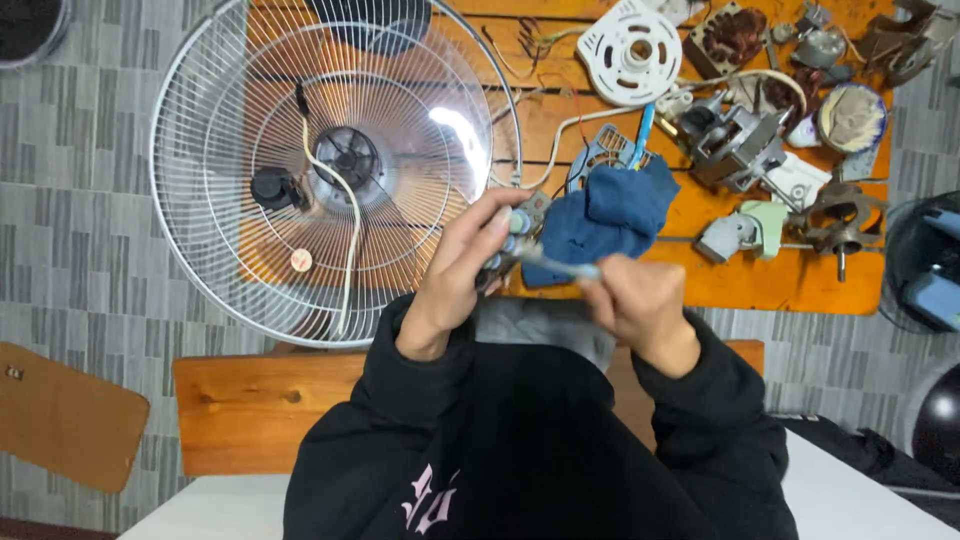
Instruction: Cleaning a fan switch component using a small brush on a workshop table.
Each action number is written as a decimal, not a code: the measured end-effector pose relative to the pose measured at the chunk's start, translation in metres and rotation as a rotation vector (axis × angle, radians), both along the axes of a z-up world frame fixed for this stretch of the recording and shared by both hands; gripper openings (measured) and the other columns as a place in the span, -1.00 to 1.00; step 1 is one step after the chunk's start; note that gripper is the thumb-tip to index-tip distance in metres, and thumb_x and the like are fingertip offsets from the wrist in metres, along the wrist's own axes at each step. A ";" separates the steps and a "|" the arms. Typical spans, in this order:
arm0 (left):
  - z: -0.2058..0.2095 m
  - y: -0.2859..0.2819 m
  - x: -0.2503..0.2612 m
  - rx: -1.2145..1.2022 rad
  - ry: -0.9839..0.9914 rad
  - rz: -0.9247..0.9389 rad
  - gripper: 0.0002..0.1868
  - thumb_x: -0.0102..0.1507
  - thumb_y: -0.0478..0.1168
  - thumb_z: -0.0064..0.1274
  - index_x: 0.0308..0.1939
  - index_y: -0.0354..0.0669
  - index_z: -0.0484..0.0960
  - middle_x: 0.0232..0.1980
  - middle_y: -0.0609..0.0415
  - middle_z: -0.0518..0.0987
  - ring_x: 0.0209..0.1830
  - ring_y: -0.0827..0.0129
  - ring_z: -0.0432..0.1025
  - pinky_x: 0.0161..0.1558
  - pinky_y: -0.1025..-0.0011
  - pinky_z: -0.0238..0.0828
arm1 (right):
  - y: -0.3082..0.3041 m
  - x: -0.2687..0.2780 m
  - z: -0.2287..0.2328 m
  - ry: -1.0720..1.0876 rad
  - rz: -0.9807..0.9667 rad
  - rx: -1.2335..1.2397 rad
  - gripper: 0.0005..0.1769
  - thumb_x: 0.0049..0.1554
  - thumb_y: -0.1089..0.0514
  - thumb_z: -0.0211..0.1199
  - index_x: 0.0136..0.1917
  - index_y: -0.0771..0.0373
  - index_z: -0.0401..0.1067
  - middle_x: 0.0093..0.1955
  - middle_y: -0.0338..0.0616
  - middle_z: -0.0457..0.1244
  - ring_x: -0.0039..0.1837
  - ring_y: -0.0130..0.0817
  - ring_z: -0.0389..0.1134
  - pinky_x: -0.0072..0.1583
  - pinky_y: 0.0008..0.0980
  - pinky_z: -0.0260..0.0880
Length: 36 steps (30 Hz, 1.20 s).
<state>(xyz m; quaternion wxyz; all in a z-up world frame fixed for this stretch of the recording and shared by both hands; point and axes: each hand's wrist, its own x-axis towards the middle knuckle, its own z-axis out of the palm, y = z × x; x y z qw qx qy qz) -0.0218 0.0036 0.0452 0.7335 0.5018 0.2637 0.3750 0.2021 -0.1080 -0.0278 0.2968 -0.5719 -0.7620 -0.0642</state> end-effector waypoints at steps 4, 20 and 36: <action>0.001 0.003 0.002 0.035 0.002 0.008 -0.49 0.41 0.04 -0.18 0.22 -0.31 0.48 -0.44 0.02 0.38 -0.61 0.44 0.30 -0.59 0.56 0.14 | -0.001 -0.016 0.001 0.072 0.082 -0.052 -0.54 0.32 -0.13 0.03 -0.37 0.04 0.17 -0.53 -0.27 0.02 -0.49 -0.21 0.24 -0.38 -0.32 0.26; -0.020 0.005 0.002 0.061 -0.049 0.015 -0.51 0.43 0.01 -0.21 0.23 -0.33 0.45 -0.34 -0.01 0.47 -0.63 0.51 0.35 -0.62 0.63 0.19 | -0.009 -0.014 -0.012 0.032 0.010 -0.070 -0.54 0.30 -0.13 0.03 -0.38 0.03 0.16 -0.57 -0.24 0.01 -0.51 -0.19 0.22 -0.39 -0.28 0.24; -0.005 0.001 -0.001 0.229 0.084 -0.021 -0.11 0.42 0.35 -0.71 0.30 -0.31 0.45 0.09 -0.18 0.59 0.16 0.21 0.37 0.26 0.24 0.26 | 0.002 -0.023 -0.016 0.163 0.084 0.040 -0.58 0.31 -0.15 0.01 -0.26 0.10 0.38 -0.52 -0.21 0.09 -0.50 -0.16 0.26 -0.36 -0.28 0.30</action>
